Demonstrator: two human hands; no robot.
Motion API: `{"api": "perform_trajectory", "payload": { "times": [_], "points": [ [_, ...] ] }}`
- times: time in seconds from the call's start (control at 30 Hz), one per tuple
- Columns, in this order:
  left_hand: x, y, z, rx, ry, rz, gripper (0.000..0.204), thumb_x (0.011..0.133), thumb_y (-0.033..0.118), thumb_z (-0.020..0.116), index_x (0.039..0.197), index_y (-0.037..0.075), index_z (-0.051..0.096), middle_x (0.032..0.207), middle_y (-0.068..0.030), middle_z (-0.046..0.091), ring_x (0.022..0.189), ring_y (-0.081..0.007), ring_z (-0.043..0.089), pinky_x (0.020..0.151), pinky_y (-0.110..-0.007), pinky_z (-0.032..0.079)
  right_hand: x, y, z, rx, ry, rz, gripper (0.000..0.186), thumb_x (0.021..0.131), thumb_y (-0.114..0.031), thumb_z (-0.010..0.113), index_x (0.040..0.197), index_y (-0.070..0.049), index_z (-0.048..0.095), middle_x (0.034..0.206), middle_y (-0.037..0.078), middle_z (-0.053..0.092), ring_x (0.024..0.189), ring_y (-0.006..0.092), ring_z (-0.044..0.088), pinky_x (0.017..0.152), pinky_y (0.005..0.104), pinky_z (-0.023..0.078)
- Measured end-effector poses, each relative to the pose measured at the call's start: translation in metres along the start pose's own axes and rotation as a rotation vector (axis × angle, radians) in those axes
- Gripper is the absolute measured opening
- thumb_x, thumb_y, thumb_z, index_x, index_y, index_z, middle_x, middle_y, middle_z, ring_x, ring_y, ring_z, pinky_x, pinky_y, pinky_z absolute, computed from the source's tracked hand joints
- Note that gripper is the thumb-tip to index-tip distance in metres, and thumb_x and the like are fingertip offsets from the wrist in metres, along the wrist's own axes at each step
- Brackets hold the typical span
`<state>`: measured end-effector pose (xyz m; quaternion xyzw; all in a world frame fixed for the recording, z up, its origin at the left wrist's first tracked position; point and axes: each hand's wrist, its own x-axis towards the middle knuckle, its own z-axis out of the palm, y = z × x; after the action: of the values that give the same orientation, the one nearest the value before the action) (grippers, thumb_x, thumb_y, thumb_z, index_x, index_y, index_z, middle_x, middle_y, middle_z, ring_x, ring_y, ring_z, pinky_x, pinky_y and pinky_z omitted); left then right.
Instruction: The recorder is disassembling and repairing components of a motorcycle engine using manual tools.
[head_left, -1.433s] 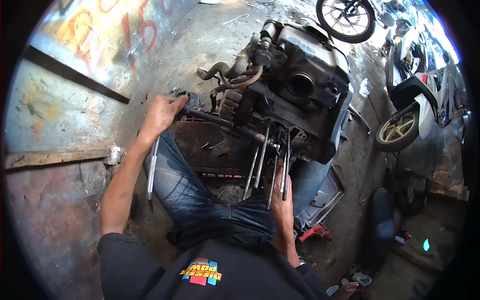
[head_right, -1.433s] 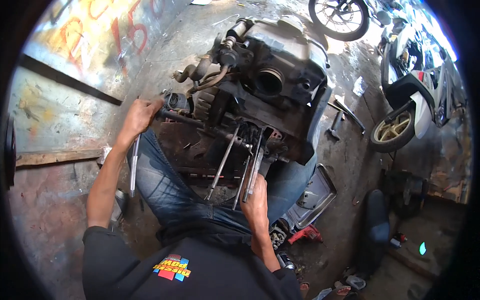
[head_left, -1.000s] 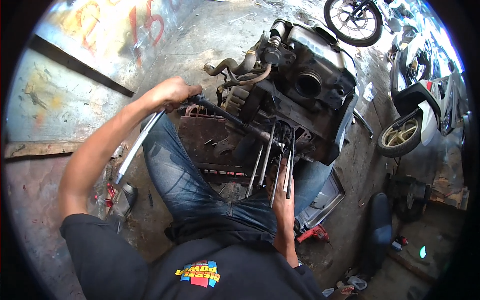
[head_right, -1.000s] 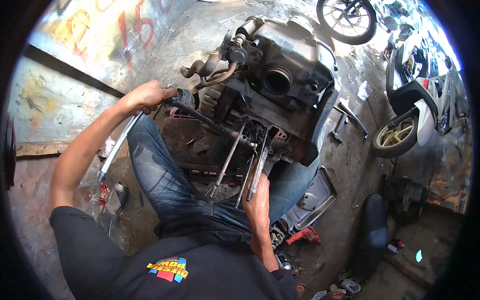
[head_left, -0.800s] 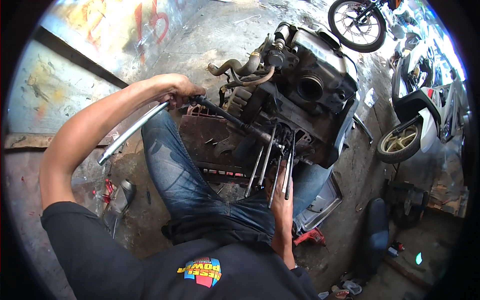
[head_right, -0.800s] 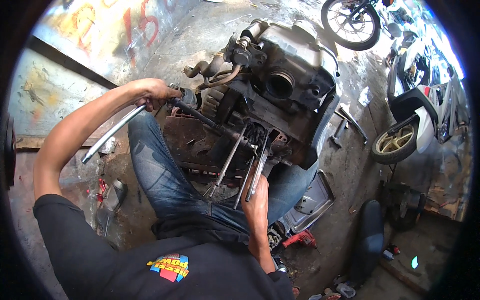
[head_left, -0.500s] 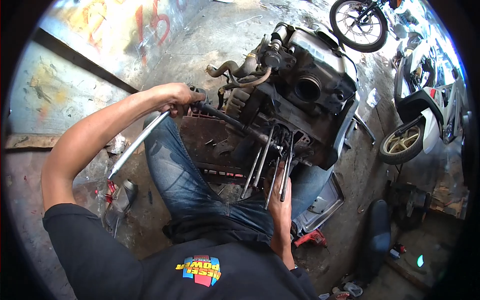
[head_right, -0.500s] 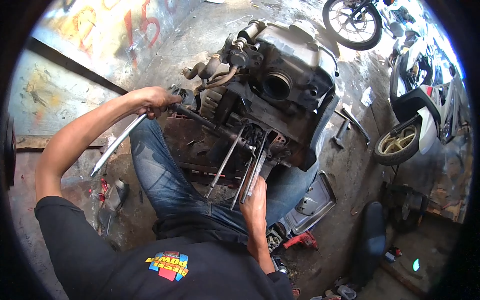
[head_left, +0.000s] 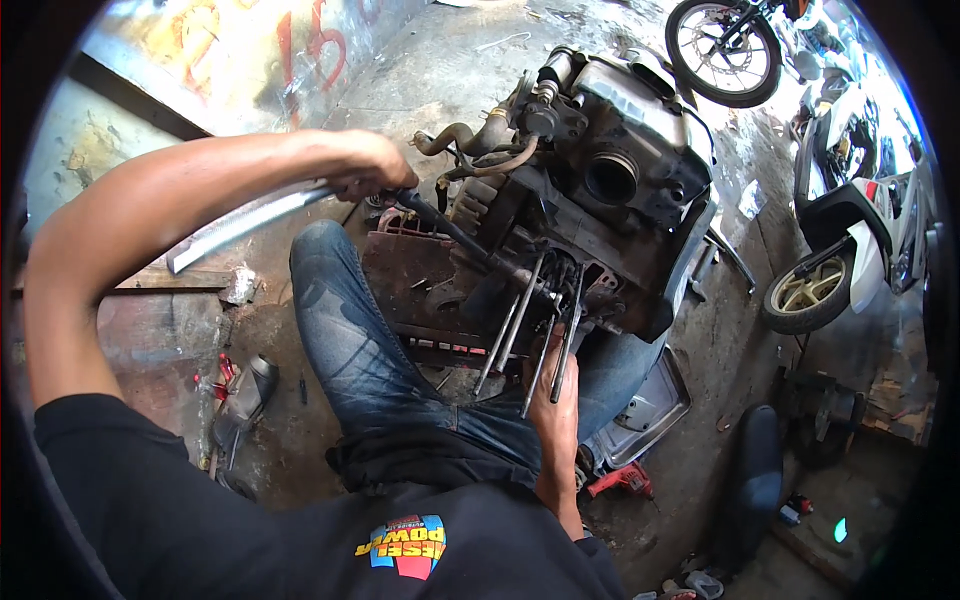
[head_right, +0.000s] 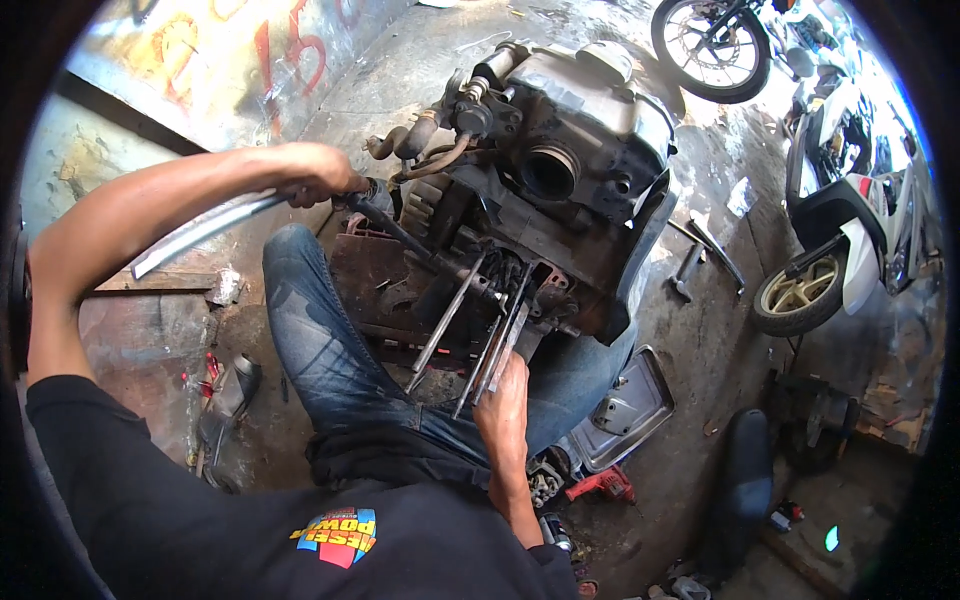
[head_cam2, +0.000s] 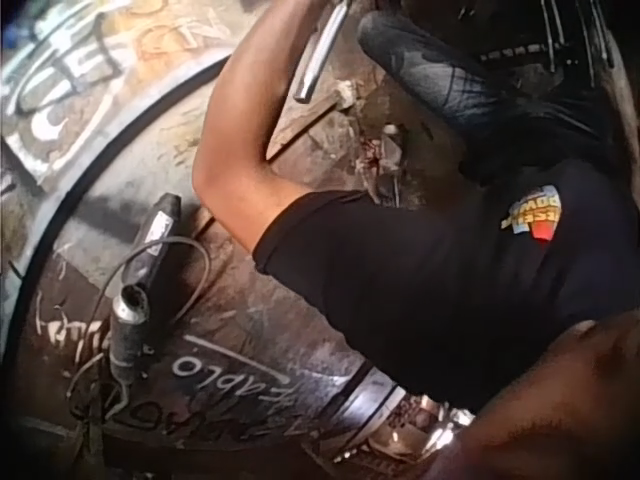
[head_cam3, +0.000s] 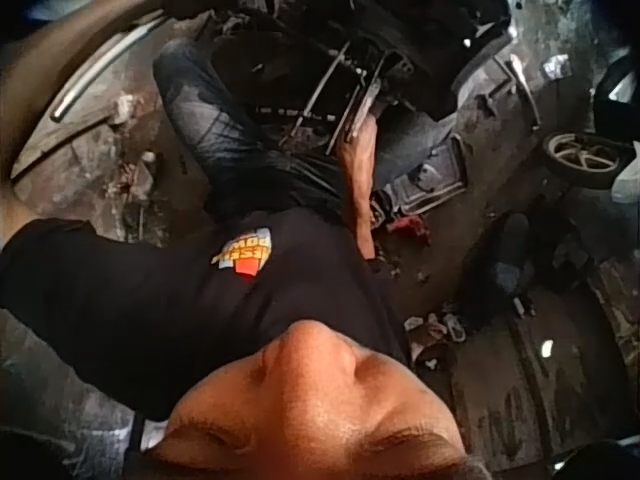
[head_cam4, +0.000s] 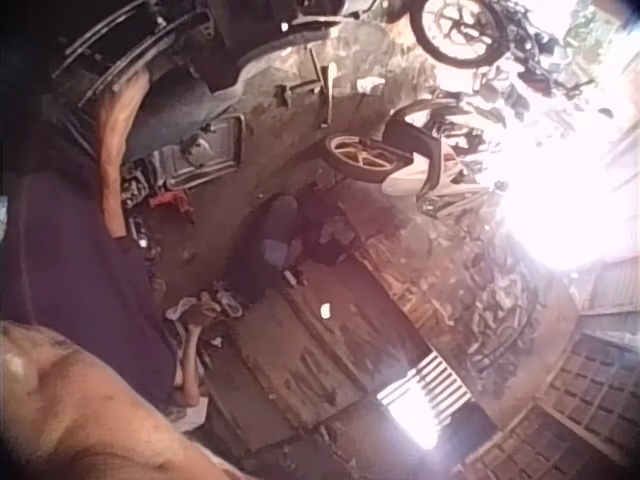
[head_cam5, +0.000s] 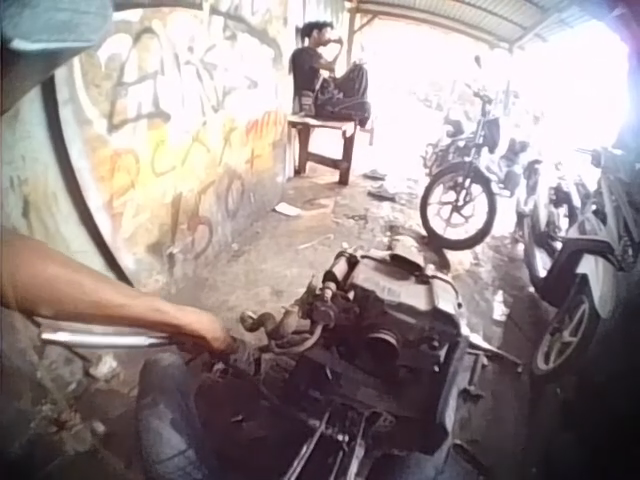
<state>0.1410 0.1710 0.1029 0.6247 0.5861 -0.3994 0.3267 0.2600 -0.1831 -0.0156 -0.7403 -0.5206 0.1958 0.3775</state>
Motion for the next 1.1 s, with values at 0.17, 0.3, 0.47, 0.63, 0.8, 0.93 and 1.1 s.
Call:
{"api": "perform_trajectory", "payload": {
  "times": [0.17, 0.3, 0.47, 0.63, 0.8, 0.93, 1.1],
  "points": [
    [0.011, -0.035, 0.029, 0.041, 0.275, 0.212, 0.059, 0.09, 0.05, 0.05, 0.085, -0.008, 0.062, 0.07, -0.0219, 0.062, 0.063, -0.0326, 0.062, 0.063, -0.045, 0.05, -0.002, -0.011, -0.004, 0.005, -0.113, 0.262, 0.029, 0.084, 0.005, 0.051, 0.113, 0.004, 0.053, 0.103, 0.024, 0.054, 0.095, 0.0433, 0.052, 0.085, 0.0491, 0.043],
    [0.006, -0.042, 0.036, 0.116, 0.471, 0.346, 0.059, 0.088, 0.049, 0.052, 0.092, -0.008, 0.066, 0.083, -0.0292, 0.066, 0.081, -0.04, 0.068, 0.074, -0.049, 0.051, 0.002, -0.009, -0.002, 0.012, -0.093, 0.233, 0.028, 0.084, 0.005, 0.051, 0.112, 0.003, 0.053, 0.101, 0.024, 0.055, 0.094, 0.0436, 0.053, 0.084, 0.0491, 0.043],
    [-0.011, -0.042, 0.045, 0.009, 0.549, 0.411, 0.055, 0.087, 0.042, 0.051, 0.092, -0.01, 0.066, 0.085, -0.0369, 0.063, 0.087, -0.0498, 0.066, 0.078, -0.052, 0.051, 0.0, 0.004, 0.002, -0.176, 0.028, -0.092, 0.079, 0.083, 0.004, 0.061, 0.149, 0.005, 0.019, 0.081, 0.024, 0.049, 0.07, 0.0375, 0.051, 0.064, 0.0477, 0.042],
    [-0.007, -0.044, 0.05, 0.0, 0.564, 0.418, 0.052, 0.085, 0.039, 0.049, 0.091, -0.01, 0.066, 0.087, -0.0345, 0.064, 0.09, -0.0486, 0.065, 0.08, -0.051, 0.051, 0.015, -0.009, -0.011, -0.018, -0.023, 0.009, 0.045, 0.092, -0.008, 0.057, 0.132, 0.008, 0.044, 0.066, 0.022, 0.047, 0.056, 0.0337, 0.046, 0.056, 0.0463, 0.04],
    [0.0, -0.048, 0.05, 0.028, 0.6, 0.489, 0.058, 0.087, 0.043, 0.048, 0.09, -0.013, 0.064, 0.084, -0.0375, 0.062, 0.083, -0.0511, 0.065, 0.076, -0.053, 0.051, 0.031, -0.036, -0.03, 0.135, -0.158, 0.371, 0.008, 0.083, 0.002, 0.048, 0.081, 0.006, 0.054, 0.069, 0.026, 0.056, 0.068, 0.0472, 0.056, 0.064, 0.0466, 0.046],
    [0.016, -0.052, 0.048, 0.074, 0.587, 0.495, 0.056, 0.087, 0.044, 0.047, 0.092, -0.009, 0.066, 0.09, -0.0341, 0.064, 0.082, -0.0494, 0.065, 0.074, -0.051, 0.052, 0.028, -0.044, -0.028, 0.117, -0.06, 0.335, 0.009, 0.085, -0.001, 0.048, 0.084, 0.006, 0.054, 0.069, 0.027, 0.055, 0.07, 0.0482, 0.056, 0.064, 0.0467, 0.046],
    [0.025, -0.036, 0.038, 0.092, 0.441, 0.34, 0.045, 0.087, 0.039, 0.048, 0.098, 0.001, 0.069, 0.092, -0.029, 0.067, 0.083, -0.0408, 0.068, 0.072, -0.048, 0.052, 0.034, -0.04, -0.042, 0.13, -0.172, 0.17, 0.061, 0.104, -0.048, 0.03, 0.075, 0.003, 0.048, 0.047, 0.011, 0.038, 0.039, 0.0215, 0.045, 0.04, 0.0383, 0.038]
  ]
}}
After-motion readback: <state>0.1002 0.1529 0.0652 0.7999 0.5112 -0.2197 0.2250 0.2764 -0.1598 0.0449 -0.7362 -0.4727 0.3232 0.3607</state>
